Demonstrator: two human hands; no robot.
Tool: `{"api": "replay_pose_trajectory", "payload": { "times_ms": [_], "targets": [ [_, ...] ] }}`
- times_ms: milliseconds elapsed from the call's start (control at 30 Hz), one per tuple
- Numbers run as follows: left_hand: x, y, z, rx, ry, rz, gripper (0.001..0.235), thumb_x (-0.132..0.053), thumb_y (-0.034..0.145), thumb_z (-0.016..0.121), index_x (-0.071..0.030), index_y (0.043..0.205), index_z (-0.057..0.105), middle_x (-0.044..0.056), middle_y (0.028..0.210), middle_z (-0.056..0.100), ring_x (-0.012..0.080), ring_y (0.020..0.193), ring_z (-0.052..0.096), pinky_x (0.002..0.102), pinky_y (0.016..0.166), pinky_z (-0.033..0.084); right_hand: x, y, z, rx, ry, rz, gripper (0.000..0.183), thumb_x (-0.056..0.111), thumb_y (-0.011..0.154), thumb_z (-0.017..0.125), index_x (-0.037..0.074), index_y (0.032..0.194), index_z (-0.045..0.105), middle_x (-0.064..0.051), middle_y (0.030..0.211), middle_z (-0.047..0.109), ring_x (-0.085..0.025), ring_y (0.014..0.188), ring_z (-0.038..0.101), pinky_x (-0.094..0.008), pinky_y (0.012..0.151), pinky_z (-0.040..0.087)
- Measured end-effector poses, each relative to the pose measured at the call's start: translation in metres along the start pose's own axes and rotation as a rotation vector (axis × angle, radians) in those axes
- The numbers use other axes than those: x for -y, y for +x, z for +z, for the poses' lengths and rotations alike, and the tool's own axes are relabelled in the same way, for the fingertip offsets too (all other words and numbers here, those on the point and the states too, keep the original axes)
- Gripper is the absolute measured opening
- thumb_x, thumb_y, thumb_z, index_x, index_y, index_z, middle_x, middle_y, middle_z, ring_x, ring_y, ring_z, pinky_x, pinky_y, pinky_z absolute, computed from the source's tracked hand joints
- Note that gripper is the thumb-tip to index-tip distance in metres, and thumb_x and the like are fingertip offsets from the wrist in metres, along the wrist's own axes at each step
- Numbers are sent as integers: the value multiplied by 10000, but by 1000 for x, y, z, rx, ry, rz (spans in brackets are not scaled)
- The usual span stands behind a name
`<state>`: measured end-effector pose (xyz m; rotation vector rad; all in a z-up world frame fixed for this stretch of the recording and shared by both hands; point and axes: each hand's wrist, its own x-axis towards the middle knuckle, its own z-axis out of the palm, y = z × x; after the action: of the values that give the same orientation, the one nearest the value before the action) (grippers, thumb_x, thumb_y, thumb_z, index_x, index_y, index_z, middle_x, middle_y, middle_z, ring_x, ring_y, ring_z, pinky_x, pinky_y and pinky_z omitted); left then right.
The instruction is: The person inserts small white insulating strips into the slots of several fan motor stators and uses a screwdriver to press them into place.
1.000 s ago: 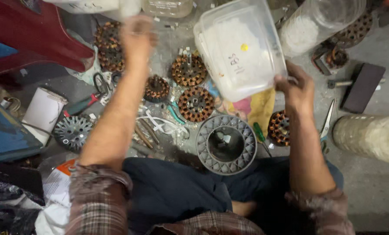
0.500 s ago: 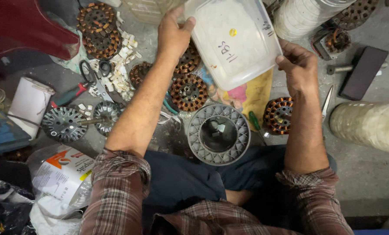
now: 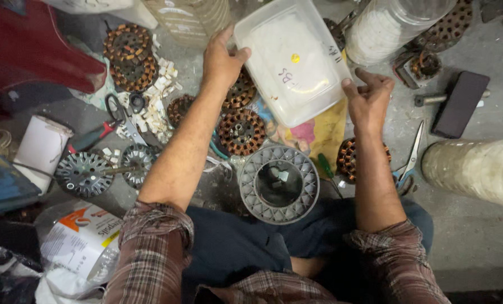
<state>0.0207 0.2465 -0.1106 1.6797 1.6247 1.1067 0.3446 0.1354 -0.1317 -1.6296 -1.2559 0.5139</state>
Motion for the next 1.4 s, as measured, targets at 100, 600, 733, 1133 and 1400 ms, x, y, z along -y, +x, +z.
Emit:
{"api": "replay_pose_trajectory", "payload": {
  "times_ms": [100, 600, 733, 1133, 1400],
  "targets": [
    [-2, -1, -3, 53, -59, -133, 700, -99, 784, 828, -30, 1422, 548, 156, 1468, 550, 264, 1114, 720, 333, 942, 601, -6, 4, -1, 163, 465, 390, 292, 121, 984, 716, -52, 1218, 724, -90, 1002, 756, -142, 764, 669, -283, 713, 568],
    [-55, 61, 30, 139, 343, -8, 435, -370, 797, 860, -74, 1104, 773, 149, 1066, 743, 310, 1000, 706, 432, 880, 536, 0, -8, 30, 159, 778, 678, 577, 424, 957, 611, 111, 1424, 482, -102, 1364, 629, -305, 1247, 608, -519, 1013, 486],
    [-100, 49, -7, 114, 33, 23, 410, -303, 760, 917, -58, 1066, 798, 68, 925, 811, 216, 836, 792, 330, 778, 611, 25, -10, 12, 92, 941, 417, 653, 441, 960, 696, 88, 1466, 478, -115, 1442, 595, -299, 1363, 545, -494, 1137, 435],
    [-212, -163, -190, 285, -658, 71, 371, -283, 1028, 694, -25, 1244, 537, 82, 1273, 644, 175, 1198, 610, 346, 1016, 523, 167, -82, -106, 432, 989, 0, 604, 515, 1064, 659, 0, 1364, 558, -163, 1299, 617, -258, 1163, 582, -407, 1082, 484],
    [-170, -329, -213, 17, -569, -399, 553, -482, 1059, 423, -44, 1203, 729, 79, 1088, 767, 146, 978, 709, 294, 885, 572, 196, -206, -94, 603, 921, 194, 720, 621, 1049, 502, -55, 1280, 590, -199, 1319, 646, -276, 1177, 636, -402, 1042, 517]
  ]
}}
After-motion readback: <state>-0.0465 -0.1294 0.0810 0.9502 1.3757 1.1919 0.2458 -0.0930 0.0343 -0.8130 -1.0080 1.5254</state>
